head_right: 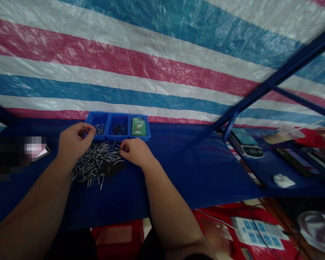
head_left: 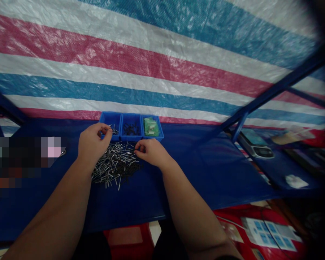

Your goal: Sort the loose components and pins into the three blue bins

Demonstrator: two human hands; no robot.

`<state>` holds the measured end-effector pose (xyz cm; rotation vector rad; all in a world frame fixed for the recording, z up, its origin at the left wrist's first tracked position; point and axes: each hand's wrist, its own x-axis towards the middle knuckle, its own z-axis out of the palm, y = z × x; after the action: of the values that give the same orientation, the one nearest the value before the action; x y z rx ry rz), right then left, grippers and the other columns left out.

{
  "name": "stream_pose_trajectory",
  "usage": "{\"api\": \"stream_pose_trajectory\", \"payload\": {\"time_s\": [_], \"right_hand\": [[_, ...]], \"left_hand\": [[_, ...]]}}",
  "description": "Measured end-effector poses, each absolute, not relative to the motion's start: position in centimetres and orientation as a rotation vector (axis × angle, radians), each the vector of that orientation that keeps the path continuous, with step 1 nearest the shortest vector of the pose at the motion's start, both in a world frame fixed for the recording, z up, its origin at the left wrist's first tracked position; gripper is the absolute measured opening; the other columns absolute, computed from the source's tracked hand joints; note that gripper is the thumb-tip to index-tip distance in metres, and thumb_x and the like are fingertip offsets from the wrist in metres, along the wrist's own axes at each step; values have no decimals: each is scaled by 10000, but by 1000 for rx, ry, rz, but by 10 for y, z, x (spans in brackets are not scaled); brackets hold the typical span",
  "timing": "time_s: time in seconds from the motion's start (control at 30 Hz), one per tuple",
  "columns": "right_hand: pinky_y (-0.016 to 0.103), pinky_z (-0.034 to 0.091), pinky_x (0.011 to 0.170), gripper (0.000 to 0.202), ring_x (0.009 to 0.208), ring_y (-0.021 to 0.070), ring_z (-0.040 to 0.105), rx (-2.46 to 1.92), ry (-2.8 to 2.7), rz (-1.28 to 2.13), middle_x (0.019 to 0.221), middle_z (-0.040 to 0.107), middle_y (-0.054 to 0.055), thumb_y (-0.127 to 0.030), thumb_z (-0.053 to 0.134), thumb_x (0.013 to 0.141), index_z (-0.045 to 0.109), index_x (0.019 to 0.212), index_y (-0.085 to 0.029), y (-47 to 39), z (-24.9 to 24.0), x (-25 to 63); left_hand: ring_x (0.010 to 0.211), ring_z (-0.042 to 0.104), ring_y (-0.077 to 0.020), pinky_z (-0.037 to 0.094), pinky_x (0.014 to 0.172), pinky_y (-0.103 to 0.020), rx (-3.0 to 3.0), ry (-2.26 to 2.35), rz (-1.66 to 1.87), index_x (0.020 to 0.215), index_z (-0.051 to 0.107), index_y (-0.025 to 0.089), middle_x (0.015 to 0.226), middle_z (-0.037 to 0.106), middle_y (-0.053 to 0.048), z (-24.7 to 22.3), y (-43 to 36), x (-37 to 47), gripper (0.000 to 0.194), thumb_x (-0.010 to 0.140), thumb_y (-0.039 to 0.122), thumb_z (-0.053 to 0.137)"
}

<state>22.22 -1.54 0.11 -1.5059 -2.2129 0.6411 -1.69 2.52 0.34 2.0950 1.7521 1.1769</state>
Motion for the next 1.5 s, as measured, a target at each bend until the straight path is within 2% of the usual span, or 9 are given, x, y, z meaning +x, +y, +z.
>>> {"api": "stream_pose_trajectory", "payload": {"time_s": [0.07,0.23,0.3,0.43,0.73,0.97,1.13,1.23,1.5], "right_hand": [[255,286,585,73,604,96,516,-1486,-2254,659,688,653,-15,-241,707,831,724,877,-186,-16,0,221],[251,273,586,87,614,92,502,-1422,-2308,693,715,642,-17,-215,718,806,722,888,-188,-18,0,218],[248,274,590,83,616,90,497,-1417,-2304,706,717,635,-20,-198,713,808,717,890,-185,-18,0,218],[246,274,589,76,613,89,485,-1430,-2291,725,705,620,-25,-171,707,805,709,880,-181,-17,-1,218],[241,283,592,73,612,87,485,-1395,-2289,745,703,618,-25,-151,685,809,703,876,-175,-14,-6,218],[233,291,596,62,613,85,495,-1384,-2271,746,700,619,-24,-147,675,820,698,874,-166,-14,-8,219],[229,301,597,61,607,86,506,-1364,-2274,770,689,613,-28,-151,672,830,697,884,-166,-13,-9,219],[229,304,594,51,607,86,506,-1350,-2273,774,688,611,-28,-161,665,838,692,882,-168,-13,-10,220],[234,302,603,55,613,86,501,-1370,-2262,761,692,613,-28,-175,671,850,699,897,-174,-13,-10,221]], "left_hand": [[650,615,-164,458,653,-291,2099,1721,1078,914,725,220,786,717,-15,8,22,-17,200,842,362,603],[690,659,-193,437,627,-297,2230,1539,397,815,746,260,785,747,-9,6,17,-29,176,774,385,630],[682,670,-199,430,610,-293,2250,1470,270,840,758,271,785,754,-10,-2,17,-35,184,745,393,658],[689,683,-216,418,589,-293,2289,1503,348,967,759,293,821,763,-13,-15,21,-40,265,729,383,688],[609,661,-194,401,542,-274,2341,1493,407,772,744,281,699,738,-2,-18,22,-34,113,725,290,641],[633,657,-190,452,585,-287,2241,1502,538,794,727,251,731,739,-7,2,18,-26,109,728,296,653],[692,663,-179,517,711,-311,2075,1627,1003,1025,740,217,948,773,-49,10,20,-22,271,832,371,626],[668,653,-173,526,718,-323,2069,1657,997,1216,709,207,1033,771,-67,8,24,-25,432,852,426,630],[669,668,-210,484,634,-314,2219,1572,666,880,779,266,816,772,-27,7,24,-36,194,806,388,648]]}}
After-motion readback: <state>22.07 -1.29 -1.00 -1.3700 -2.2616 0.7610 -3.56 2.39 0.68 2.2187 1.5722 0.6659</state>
